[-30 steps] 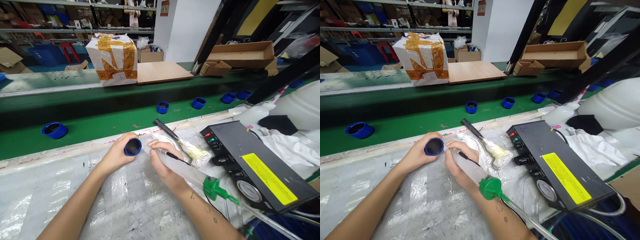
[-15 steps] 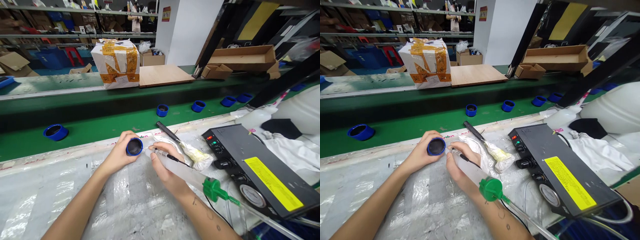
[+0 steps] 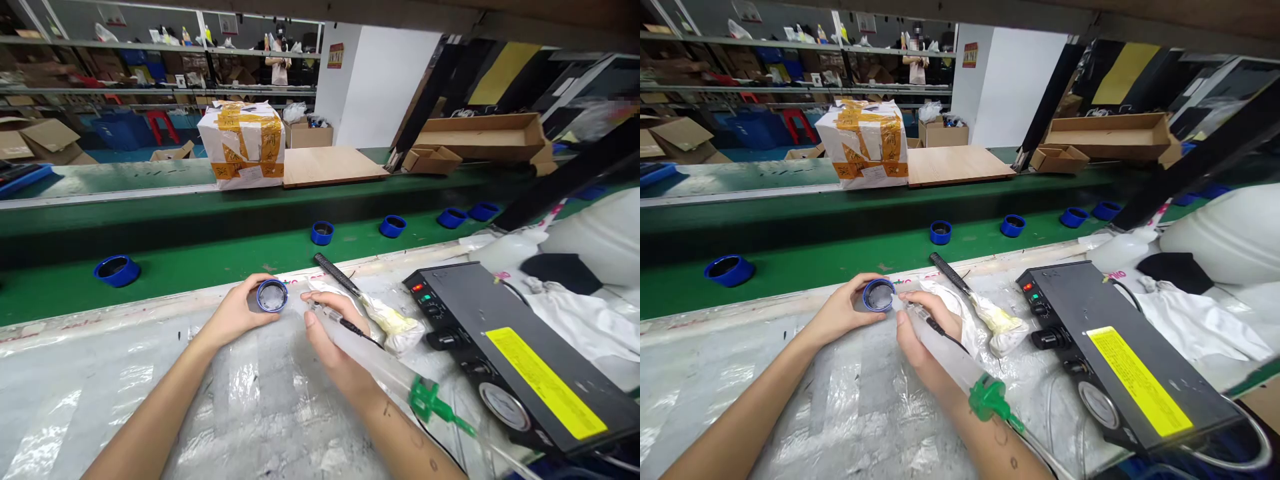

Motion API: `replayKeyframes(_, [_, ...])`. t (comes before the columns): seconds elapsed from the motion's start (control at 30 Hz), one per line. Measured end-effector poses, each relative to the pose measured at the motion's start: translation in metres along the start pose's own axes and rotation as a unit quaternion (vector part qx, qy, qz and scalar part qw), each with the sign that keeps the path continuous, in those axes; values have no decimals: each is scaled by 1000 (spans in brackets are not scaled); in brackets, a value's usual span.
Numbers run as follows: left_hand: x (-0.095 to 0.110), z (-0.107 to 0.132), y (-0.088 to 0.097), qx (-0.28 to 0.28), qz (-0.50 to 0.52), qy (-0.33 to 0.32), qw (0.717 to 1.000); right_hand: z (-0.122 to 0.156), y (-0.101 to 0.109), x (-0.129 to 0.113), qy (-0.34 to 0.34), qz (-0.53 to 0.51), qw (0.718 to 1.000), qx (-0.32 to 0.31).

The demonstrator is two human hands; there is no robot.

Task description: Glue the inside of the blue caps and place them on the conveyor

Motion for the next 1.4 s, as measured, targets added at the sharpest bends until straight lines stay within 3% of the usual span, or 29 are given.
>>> replayKeyframes(0.13, [9, 5, -3, -55, -37, -10, 998, 4, -7, 8, -25, -81, 996, -8])
replayKeyframes(0.33, [12, 5, -3, -75, -48, -18, 996, 7, -15, 12, -40, -119, 992, -28])
replayKeyframes(0.67, [15, 6, -1, -86, -69, -51, 993, 6, -15, 7, -28, -92, 994, -54])
replayKeyframes(1.4, [15, 6, -2, -90, -73, -44, 992, 6, -14, 13, -36, -123, 992, -5])
Point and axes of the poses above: each hand's wrist, its own z-axis away from the middle knuckle, its own y-axis out of the back of the hand, x = y × z, the point moved 2 cm from there along -z, towards the middle knuckle, and after that the axes turned 14 degrees about y, right-handed, at the moved point
